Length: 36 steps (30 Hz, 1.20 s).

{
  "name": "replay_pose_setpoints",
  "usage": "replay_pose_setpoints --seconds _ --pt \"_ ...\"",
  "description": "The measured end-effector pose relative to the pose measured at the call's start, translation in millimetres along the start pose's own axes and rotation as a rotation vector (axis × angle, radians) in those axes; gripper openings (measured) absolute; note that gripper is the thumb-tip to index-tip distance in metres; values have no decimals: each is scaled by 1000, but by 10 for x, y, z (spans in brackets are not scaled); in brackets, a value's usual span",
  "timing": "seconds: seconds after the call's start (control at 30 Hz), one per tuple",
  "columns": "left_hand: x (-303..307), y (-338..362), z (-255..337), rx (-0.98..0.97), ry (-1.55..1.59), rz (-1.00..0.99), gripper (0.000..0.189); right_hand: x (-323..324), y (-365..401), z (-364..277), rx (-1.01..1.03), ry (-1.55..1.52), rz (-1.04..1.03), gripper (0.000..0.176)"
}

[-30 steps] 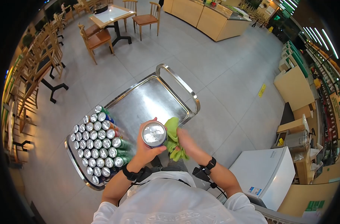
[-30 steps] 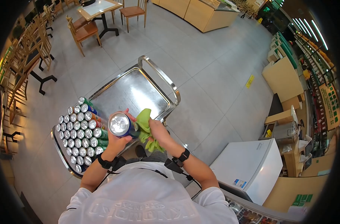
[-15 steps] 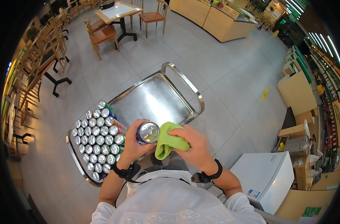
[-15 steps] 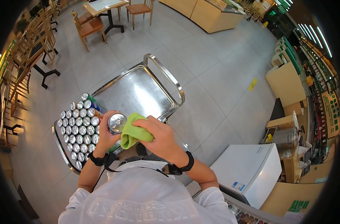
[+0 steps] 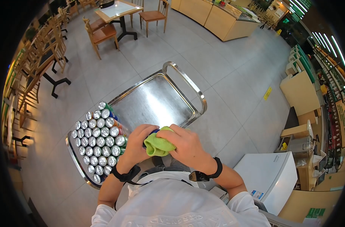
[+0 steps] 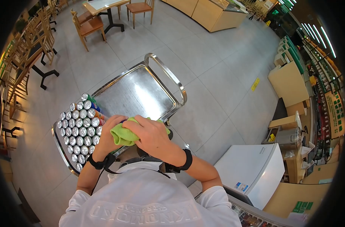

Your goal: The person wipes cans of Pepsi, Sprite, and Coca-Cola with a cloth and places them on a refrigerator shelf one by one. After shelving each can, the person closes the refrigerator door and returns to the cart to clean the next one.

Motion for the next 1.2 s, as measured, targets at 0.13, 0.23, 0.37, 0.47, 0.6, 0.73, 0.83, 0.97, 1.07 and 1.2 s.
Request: replay_pose_setpoints --seconds 0.13,0.23,0.37,0.47,0.6,0.73,0.83,0.97,1.07,1.2 --pt "86 38 31 -51 -92 76 58 -49 -1 47 -88 2 -46 33" --pt "128 57 32 -85 -258 124 58 -93 21 124 -225 -180 -17 27" --pt "67 99 -32 -45 -371 116 57 -246 92 175 -480 -242 -197 27" --pt "10 191 -149 3 -308 105 54 -390 136 151 -407 -278 -110 31" --pt "70 256 -205 98 -113 108 53 -409 174 12 -103 -189 -96 36" --pt "100 315 -268 157 12 174 54 -420 162 30 61 -132 -183 35" --pt "112 407 -331 157 80 185 57 -413 132 83 145 -154 -236 39" --pt "122 435 -332 245 162 149 61 -308 24 21 245 0 -227 34" --pt "147 440 -348 331 162 128 63 -276 9 151 151 -87 -175 29" --pt "168 647 -526 416 269 236 65 -535 209 784 -476 -600 178 18"
Point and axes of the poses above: each hand's wrist, its own y-axis away from the middle knuckle, its own x-axis out of the back of the hand, z = x × y, the point moved 5 cm from there along -y, towards the middle knuckle, and after that the axes turned 15 degrees about y, right-handed, at the moved point
